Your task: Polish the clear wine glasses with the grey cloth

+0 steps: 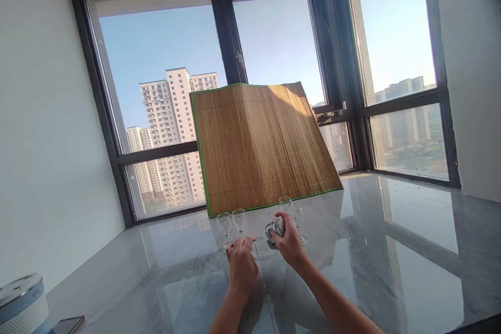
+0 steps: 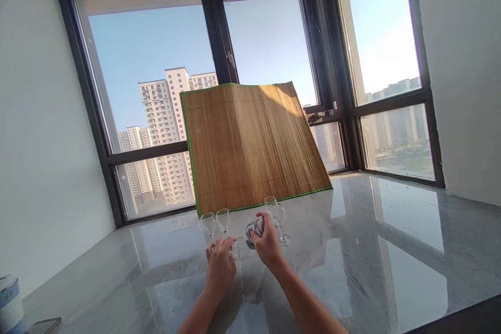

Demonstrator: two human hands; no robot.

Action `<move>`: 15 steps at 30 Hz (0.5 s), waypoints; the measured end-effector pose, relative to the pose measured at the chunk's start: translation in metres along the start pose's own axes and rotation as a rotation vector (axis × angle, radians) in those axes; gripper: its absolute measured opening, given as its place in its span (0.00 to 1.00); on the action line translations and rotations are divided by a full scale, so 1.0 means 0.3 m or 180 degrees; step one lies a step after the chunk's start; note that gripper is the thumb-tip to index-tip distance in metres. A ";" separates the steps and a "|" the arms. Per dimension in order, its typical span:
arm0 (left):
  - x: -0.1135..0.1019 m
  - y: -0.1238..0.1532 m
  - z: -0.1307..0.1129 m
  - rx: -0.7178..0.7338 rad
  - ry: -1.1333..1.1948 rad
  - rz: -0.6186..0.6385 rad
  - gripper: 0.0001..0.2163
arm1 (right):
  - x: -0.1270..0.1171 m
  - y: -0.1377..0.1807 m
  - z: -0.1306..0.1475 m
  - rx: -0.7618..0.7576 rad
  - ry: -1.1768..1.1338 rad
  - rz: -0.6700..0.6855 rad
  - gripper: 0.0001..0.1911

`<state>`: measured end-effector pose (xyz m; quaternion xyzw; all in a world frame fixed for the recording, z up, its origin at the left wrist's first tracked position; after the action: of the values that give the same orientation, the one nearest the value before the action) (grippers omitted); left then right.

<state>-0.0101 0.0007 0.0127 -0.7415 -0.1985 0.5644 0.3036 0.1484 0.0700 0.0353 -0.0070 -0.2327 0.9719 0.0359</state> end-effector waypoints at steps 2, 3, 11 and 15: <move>0.005 0.000 0.004 -0.0007 0.0144 -0.0106 0.25 | -0.004 -0.015 -0.023 0.0092 0.0128 -0.0131 0.19; 0.008 0.001 0.009 -0.0047 0.0221 -0.0164 0.24 | -0.004 -0.019 -0.032 0.0139 0.0169 -0.0157 0.19; 0.017 -0.011 0.065 -0.0393 0.1020 -0.1046 0.17 | 0.029 0.016 -0.029 0.0182 0.0157 0.0198 0.24; 0.053 -0.025 0.077 -0.0712 0.2012 -0.0855 0.17 | 0.053 0.039 -0.028 0.0227 0.0091 0.0659 0.25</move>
<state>-0.0272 0.0214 0.0021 -0.8754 -0.2510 0.2371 0.3384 0.1321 0.0645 0.0224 -0.0435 -0.1954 0.9778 -0.0611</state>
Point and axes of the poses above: each hand's wrist, its own y-axis away from the middle knuckle, its own x-axis out of the palm, z = x × y, the point moved 3 cm from there along -y, towards the middle knuckle, and after that the axes turned 12 degrees about x, right-handed, at the moved point
